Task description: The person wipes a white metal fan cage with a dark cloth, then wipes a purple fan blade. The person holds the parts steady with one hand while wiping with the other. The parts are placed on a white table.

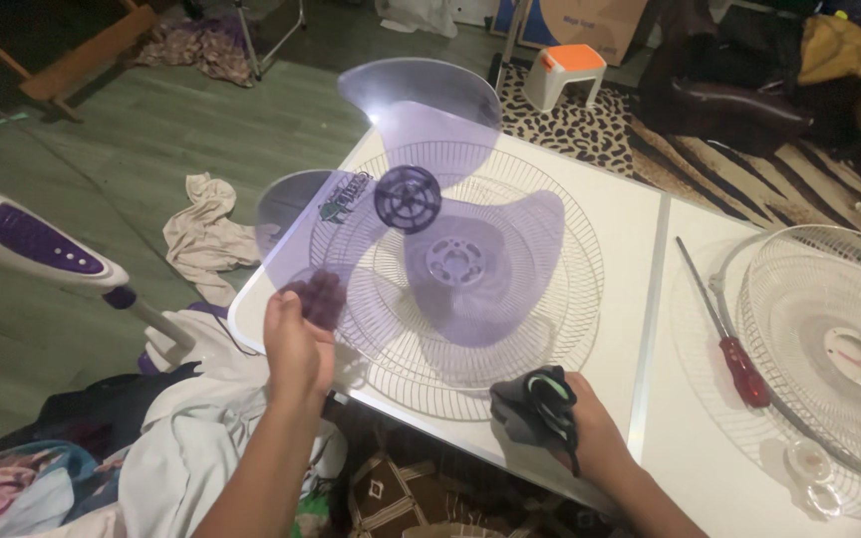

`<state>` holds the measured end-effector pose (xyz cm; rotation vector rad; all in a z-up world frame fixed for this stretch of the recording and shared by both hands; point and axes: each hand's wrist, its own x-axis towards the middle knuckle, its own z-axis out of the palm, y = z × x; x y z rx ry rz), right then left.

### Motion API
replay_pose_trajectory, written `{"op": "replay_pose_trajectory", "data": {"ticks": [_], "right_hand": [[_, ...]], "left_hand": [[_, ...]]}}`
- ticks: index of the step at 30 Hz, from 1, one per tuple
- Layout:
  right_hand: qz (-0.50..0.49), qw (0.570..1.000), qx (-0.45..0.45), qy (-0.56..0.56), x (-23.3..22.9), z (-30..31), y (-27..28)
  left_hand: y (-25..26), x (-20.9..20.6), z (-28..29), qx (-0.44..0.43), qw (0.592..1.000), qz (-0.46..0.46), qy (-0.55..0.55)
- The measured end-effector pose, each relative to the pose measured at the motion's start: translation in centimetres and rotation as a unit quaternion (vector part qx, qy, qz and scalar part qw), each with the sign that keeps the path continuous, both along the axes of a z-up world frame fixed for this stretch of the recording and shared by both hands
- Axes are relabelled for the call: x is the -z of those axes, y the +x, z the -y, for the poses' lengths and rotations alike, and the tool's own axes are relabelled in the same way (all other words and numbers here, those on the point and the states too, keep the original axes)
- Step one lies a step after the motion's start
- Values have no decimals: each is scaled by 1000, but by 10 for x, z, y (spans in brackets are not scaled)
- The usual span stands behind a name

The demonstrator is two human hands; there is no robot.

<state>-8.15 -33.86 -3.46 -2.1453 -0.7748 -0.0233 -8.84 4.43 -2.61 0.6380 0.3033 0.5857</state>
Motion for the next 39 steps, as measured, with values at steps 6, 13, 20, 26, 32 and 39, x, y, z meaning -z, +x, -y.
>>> {"op": "replay_pose_trajectory", "data": {"ticks": [6,13,20,26,32,39], "right_hand": [[16,999,28,-33,13,-15,11],[-106,987,83,88,12,-40,45],[-107,978,91,152,21,-55,92],[-17,983,96,157,27,-64,124],[-26,978,105,180,28,-65,147],[-62,970,162,169,30,-67,173]], "left_hand": [[-7,-6,16,22,1000,-13,6],[0,-3,18,17,1000,-7,24],[25,24,12,13,1000,15,16],[51,41,5,28,999,31,-15],[77,37,13,32,999,3,12],[108,40,20,49,997,-14,50]]}}
